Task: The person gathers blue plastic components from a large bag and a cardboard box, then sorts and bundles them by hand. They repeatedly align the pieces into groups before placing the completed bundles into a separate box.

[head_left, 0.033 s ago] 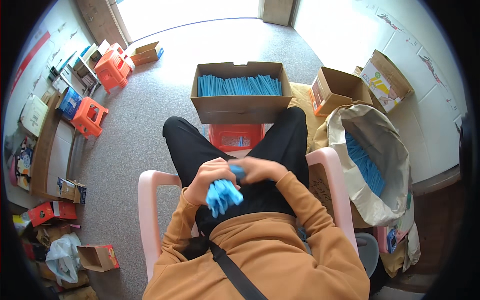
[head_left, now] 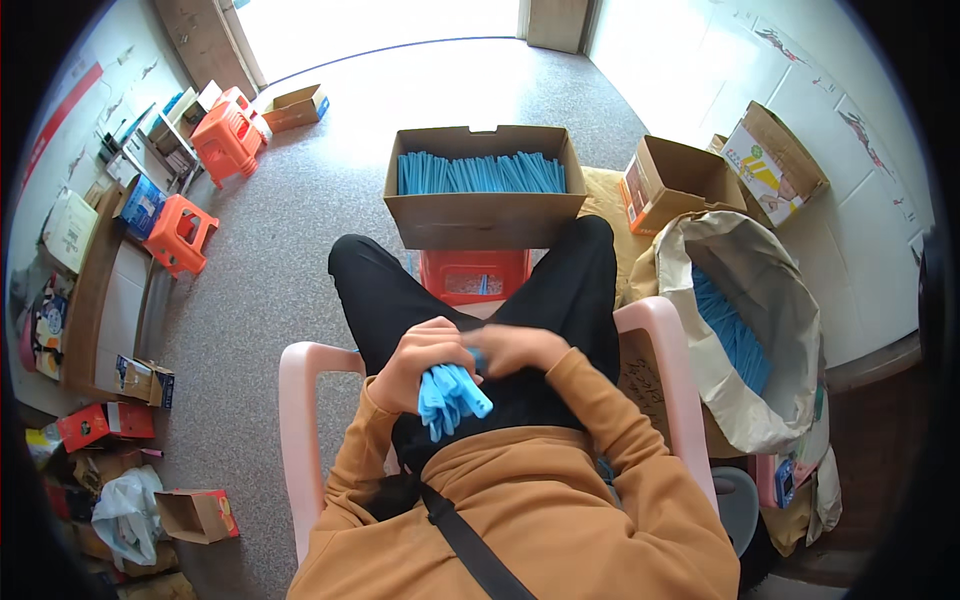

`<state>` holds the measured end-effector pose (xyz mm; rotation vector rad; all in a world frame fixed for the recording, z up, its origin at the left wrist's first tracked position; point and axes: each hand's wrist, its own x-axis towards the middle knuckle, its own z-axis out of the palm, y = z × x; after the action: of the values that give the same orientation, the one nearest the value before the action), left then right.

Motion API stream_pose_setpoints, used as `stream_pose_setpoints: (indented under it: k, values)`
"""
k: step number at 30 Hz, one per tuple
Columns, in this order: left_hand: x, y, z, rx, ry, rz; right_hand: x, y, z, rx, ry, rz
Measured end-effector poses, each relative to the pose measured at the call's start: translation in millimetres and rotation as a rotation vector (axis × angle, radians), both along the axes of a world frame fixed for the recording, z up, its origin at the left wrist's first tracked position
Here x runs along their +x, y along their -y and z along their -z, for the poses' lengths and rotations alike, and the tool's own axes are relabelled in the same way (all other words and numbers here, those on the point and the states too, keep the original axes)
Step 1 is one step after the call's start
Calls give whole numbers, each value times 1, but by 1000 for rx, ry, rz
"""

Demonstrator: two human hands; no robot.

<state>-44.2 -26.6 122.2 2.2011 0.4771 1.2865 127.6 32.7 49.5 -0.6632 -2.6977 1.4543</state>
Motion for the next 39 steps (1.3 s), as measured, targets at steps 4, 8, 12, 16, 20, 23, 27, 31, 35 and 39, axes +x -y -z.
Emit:
stream_pose_setpoints:
  k: [4, 8, 12, 16, 20, 23, 27, 31, 35, 39]
  values:
    - [1, 6, -4, -29, 10, 15, -14, 6, -16, 103, 321, -78]
    - [1, 5, -3, -36, 34, 22, -4, 9, -15, 165, 310, -71]
    - [0, 2, 2, -48, 40, 8, -5, 19, -13, 359, 5, 37]
    - [-2, -6, 21, -41, 175, -140, -8, 13, -18, 672, -214, 248]
    - [-2, -5, 25, -135, 421, -195, -13, -7, -1, 737, -217, 310]
    - [-7, -8, 35, -269, 586, -106, -17, -24, 19, 609, 67, 131]
    - [-5, -6, 44, -432, 605, -107, -28, -36, 11, 117, 332, 83]
    - [-9, -7, 64, -711, 607, -1, -18, -21, 28, -22, 286, -36]
    - [0, -5, 69, -866, 593, -12, -4, 0, 9, 9, 232, 36]
    - [14, -5, 61, -862, 610, 25, 24, 10, -4, 82, 157, 209]
